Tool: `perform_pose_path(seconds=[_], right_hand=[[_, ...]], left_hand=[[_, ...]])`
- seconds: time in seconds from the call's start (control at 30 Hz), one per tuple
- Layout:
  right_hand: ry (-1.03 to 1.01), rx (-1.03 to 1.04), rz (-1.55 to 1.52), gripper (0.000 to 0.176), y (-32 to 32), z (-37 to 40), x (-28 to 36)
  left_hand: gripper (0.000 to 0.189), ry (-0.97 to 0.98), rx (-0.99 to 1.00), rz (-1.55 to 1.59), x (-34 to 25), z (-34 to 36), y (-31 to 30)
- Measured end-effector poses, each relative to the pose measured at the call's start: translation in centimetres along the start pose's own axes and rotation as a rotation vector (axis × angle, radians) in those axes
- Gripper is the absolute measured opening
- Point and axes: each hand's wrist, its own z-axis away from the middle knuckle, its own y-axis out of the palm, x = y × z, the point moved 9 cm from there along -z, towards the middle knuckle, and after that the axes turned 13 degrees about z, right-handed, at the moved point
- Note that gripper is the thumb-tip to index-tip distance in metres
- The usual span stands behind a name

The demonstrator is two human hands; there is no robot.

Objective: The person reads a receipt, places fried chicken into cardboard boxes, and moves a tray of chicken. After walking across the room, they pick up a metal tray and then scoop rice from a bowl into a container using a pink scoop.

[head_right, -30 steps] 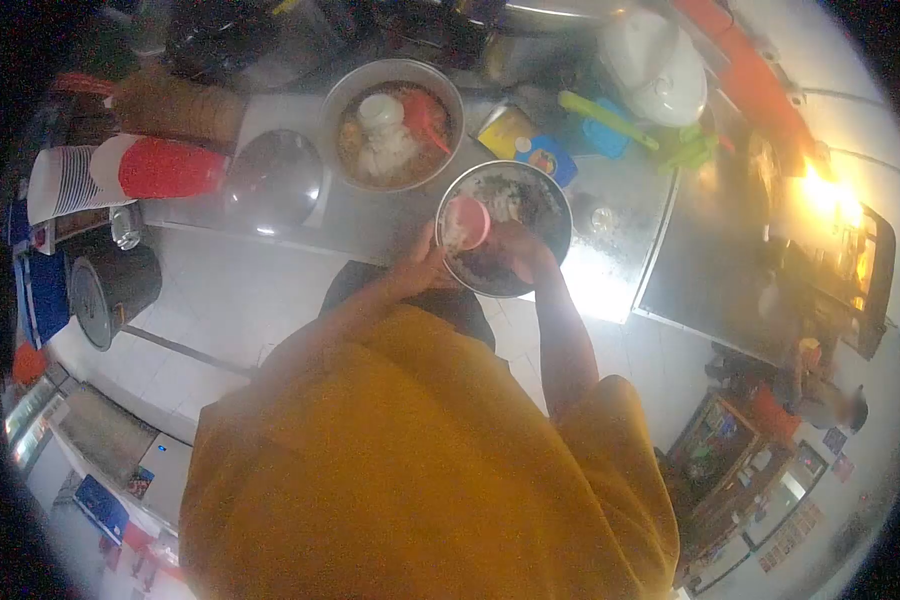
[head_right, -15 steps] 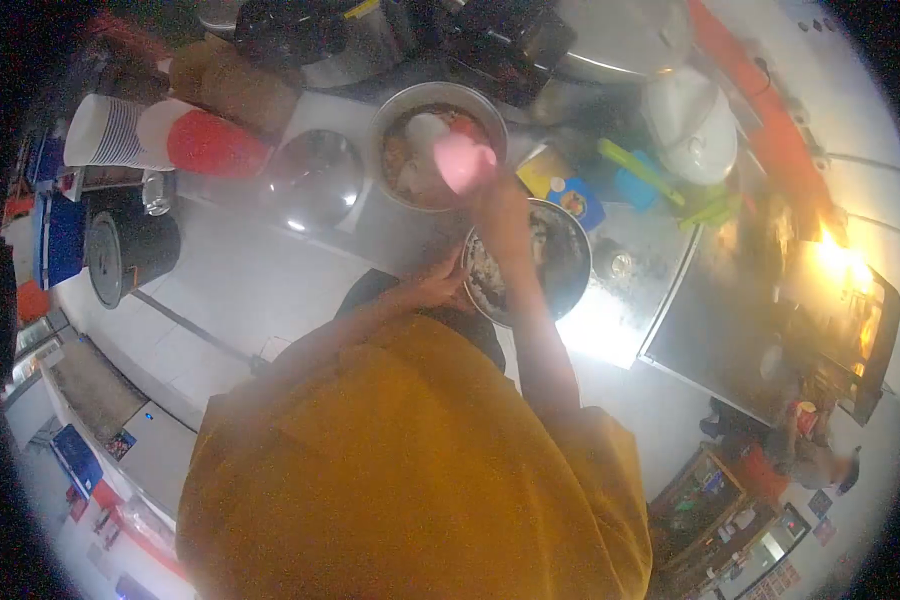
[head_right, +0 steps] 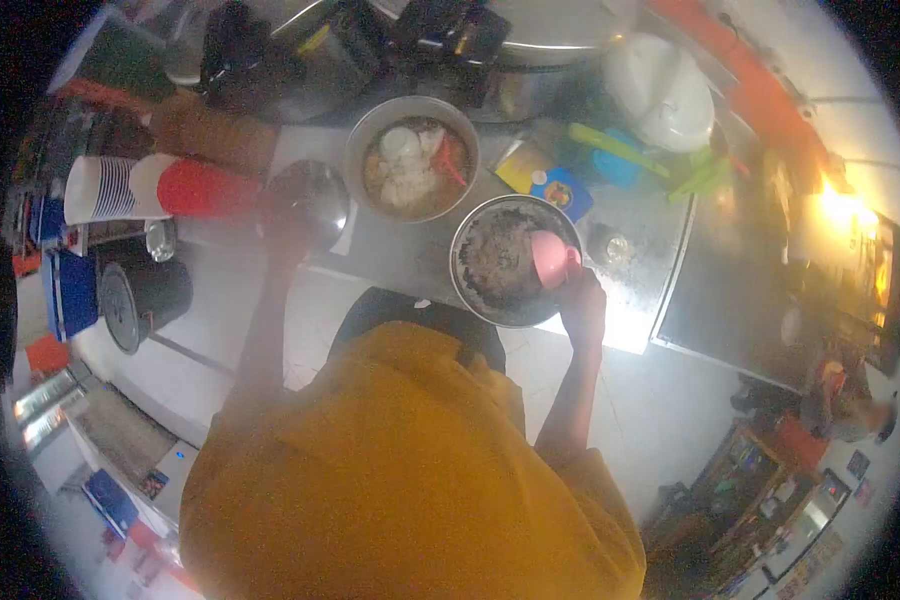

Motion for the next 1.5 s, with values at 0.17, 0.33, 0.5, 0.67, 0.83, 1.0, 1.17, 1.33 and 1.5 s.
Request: perform_pose_path(seconds=[0.17, 0.33, 0.5, 0.67, 0.83, 1.0, 1.17, 1.33, 1.5], right_hand=[[0.117, 0.029, -0.094, 0.05, 2.2, 1.4, -2.9], [0.295, 0.226, -0.092, 0.065, 3.6, 2.2, -3.8], [0.217, 0.089, -0.099, 0.051, 3.6, 1.6, -3.5], [0.062, 0.079, -0.071, 0.052, 2.8, 0.2, -0.9], [-0.021, 0.023, -0.124, 0.054, 2.9, -0.2, 0.4], [0.02, 0.028, -0.118, 0.047, 3.6, 0.4, -0.1], [0.059, -0.034, -0.21, 0.044, 4.3, 1.0, -1.2], [0.021, -0.062, -0.179, 0.04, 4.9, 0.5, -1.3], [0.078, -0.119, -1.008, 0.029, 1.2, -3.0, -3.2]], left_hand=[[0.081, -0.031, 0.24, -0.024, 4.7, -0.4, 3.3], [0.064, -0.187, 0.516, -0.065, 5.3, 1.9, 1.6], [0.056, -0.219, 0.405, 0.005, 0.2, 0.4, -8.9], [0.053, -0.219, 0.225, 0.511, -10.2, -6.1, -11.9], [0.048, 0.051, 0.26, 0.271, -20.7, -11.1, -5.6], [0.043, 0.041, 0.399, 0.189, -24.4, -12.5, 0.6], [0.042, 0.016, 0.454, 0.21, -23.0, -12.6, 3.9], [0.046, 0.075, 0.446, 0.192, -22.4, -11.9, 5.0], [0.054, 0.138, 0.526, 0.185, -21.4, -11.6, 6.6]])
